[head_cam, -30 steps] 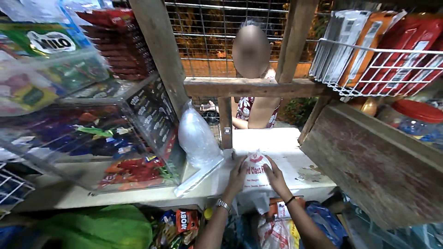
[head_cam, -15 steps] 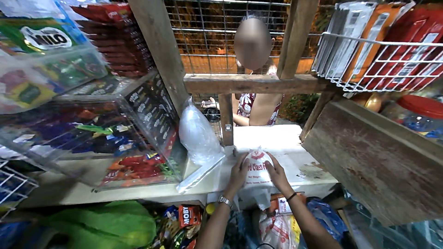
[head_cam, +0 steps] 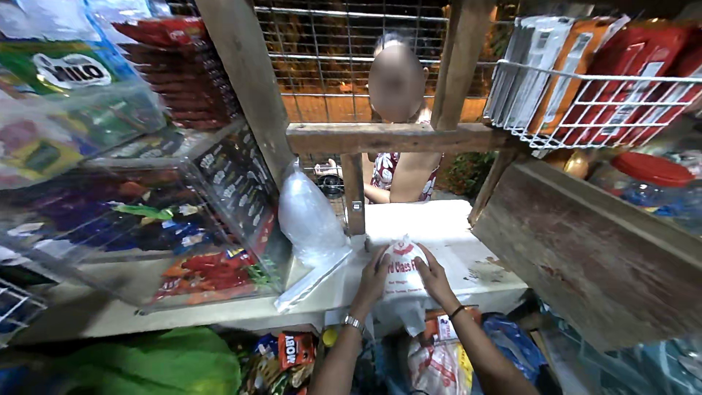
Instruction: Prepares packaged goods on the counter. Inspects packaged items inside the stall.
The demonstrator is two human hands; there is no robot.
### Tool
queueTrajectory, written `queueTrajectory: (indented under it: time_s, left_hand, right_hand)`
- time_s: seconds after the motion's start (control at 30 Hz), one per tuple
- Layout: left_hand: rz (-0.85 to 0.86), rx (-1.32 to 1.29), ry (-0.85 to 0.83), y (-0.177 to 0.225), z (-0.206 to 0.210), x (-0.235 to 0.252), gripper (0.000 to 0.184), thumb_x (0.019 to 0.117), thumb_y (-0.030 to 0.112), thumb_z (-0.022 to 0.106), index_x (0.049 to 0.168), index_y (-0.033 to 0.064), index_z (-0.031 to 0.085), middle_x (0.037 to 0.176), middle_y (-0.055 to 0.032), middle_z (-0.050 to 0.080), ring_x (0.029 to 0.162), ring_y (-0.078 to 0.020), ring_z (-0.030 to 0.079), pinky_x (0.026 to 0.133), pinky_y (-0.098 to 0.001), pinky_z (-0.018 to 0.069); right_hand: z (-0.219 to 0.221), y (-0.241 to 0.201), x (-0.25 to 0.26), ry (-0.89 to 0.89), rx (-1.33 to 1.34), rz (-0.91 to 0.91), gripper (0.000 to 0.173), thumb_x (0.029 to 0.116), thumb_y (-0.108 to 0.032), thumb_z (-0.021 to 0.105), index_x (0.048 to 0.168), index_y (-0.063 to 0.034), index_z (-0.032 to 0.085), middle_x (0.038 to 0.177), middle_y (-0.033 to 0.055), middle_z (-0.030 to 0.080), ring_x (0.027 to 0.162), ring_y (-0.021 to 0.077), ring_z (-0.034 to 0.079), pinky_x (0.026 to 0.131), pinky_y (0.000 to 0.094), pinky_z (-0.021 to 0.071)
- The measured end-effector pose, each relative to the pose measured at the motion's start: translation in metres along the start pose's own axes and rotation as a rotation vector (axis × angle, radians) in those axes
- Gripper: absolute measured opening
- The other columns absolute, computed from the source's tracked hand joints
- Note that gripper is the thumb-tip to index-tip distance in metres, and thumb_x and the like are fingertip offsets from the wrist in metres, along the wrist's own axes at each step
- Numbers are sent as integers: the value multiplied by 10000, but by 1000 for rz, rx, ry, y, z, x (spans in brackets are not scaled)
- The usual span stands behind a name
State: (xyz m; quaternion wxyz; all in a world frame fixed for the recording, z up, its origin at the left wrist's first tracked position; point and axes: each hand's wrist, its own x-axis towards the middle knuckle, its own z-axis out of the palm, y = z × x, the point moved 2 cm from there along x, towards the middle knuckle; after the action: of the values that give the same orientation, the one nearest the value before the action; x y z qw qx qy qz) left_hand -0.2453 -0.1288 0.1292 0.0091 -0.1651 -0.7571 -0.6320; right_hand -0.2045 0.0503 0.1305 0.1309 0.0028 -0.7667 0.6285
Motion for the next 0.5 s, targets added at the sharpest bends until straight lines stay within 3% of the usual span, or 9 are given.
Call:
queueTrajectory:
  time_s: [0.17, 0.5]
  left_hand:
    - [-9, 5, -7, 1, 2, 1, 443, 1105, 236, 423, 1476, 9, 503, 1431, -176, 587, 1273, -172, 595, 1095, -349, 463]
    - [9, 5, -14, 0, 0, 0, 442, 1108, 235, 416, 1478, 8, 500, 1465, -164, 561, 1310, -152, 566, 1112, -321, 444]
  right_hand:
    - [-2, 2, 1, -5, -12, -22, 504, 1076, -188, 476, 1516, 50, 414, 1482, 220, 529, 1292, 174, 590, 1096, 329, 472]
    - [0, 5, 2, 5, 1, -30, 502, 1073, -187, 479, 1509, 55, 424, 1466, 222, 543, 1280, 177, 602, 1094, 326, 477]
